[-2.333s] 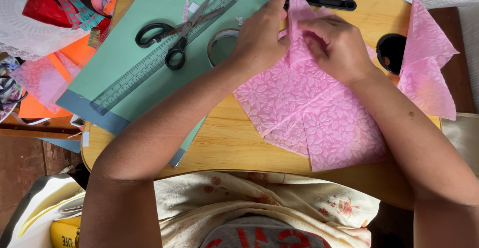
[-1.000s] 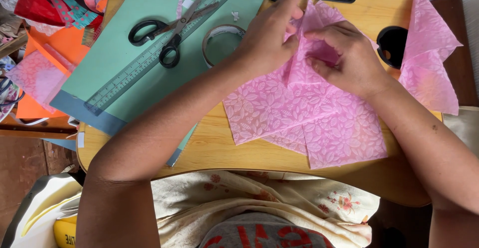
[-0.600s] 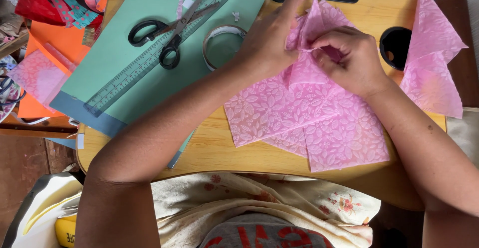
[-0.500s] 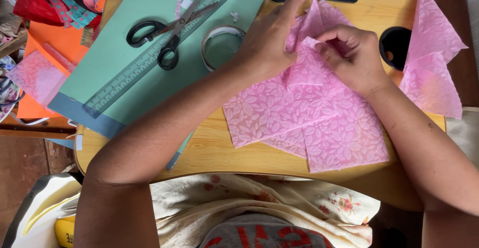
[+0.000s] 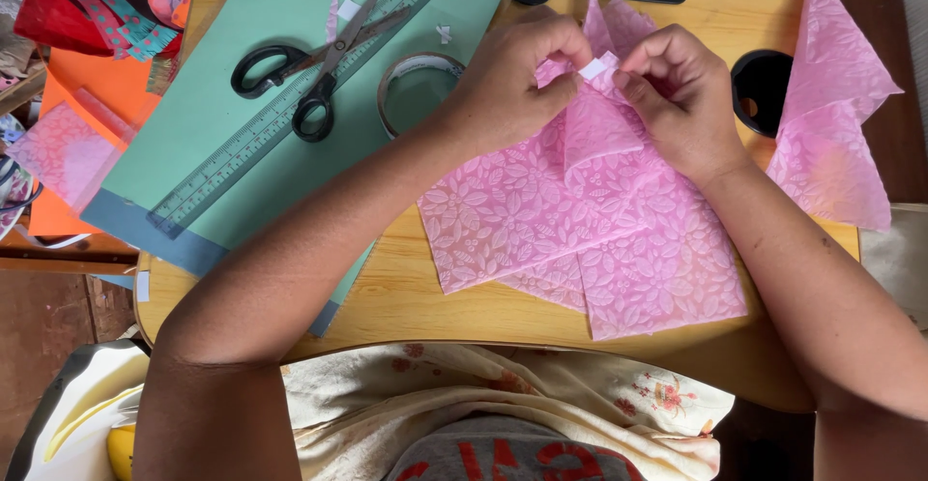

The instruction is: Creating small decorative cones by applying double-sided tape to patterned fabric squares and rolling them.

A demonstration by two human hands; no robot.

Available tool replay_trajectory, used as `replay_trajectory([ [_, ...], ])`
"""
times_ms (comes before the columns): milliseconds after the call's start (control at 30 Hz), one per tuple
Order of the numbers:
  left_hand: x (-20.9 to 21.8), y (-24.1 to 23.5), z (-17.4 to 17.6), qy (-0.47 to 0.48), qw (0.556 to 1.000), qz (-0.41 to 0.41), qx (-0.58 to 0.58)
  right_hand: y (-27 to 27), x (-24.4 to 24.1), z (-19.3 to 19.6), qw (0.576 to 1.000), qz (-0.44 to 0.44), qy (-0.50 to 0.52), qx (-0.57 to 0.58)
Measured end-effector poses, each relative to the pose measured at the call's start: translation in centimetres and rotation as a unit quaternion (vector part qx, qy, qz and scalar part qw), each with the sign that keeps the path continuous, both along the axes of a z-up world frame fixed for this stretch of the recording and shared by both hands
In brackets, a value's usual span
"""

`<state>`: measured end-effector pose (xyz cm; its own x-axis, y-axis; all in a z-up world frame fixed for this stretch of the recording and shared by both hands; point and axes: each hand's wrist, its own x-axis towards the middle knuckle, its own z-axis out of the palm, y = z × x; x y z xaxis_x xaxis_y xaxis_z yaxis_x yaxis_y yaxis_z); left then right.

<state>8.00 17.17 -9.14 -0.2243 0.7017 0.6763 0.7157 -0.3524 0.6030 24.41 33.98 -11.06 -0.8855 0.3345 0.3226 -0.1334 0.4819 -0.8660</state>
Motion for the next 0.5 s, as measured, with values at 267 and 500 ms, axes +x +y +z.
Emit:
replay_trajectory([
  [267, 0.51, -0.02, -0.17, 0.003, 1.0, 0.012, -0.027, -0.85, -0.12, 0.76, 0.999, 0.033, 0.01, -0.004],
  [500, 0.56, 0.16, -0.37, -0.001, 0.998, 0.031, -0.06, -0.93, -0.11, 0.88, 0.999, 0.041, 0.013, -0.004],
])
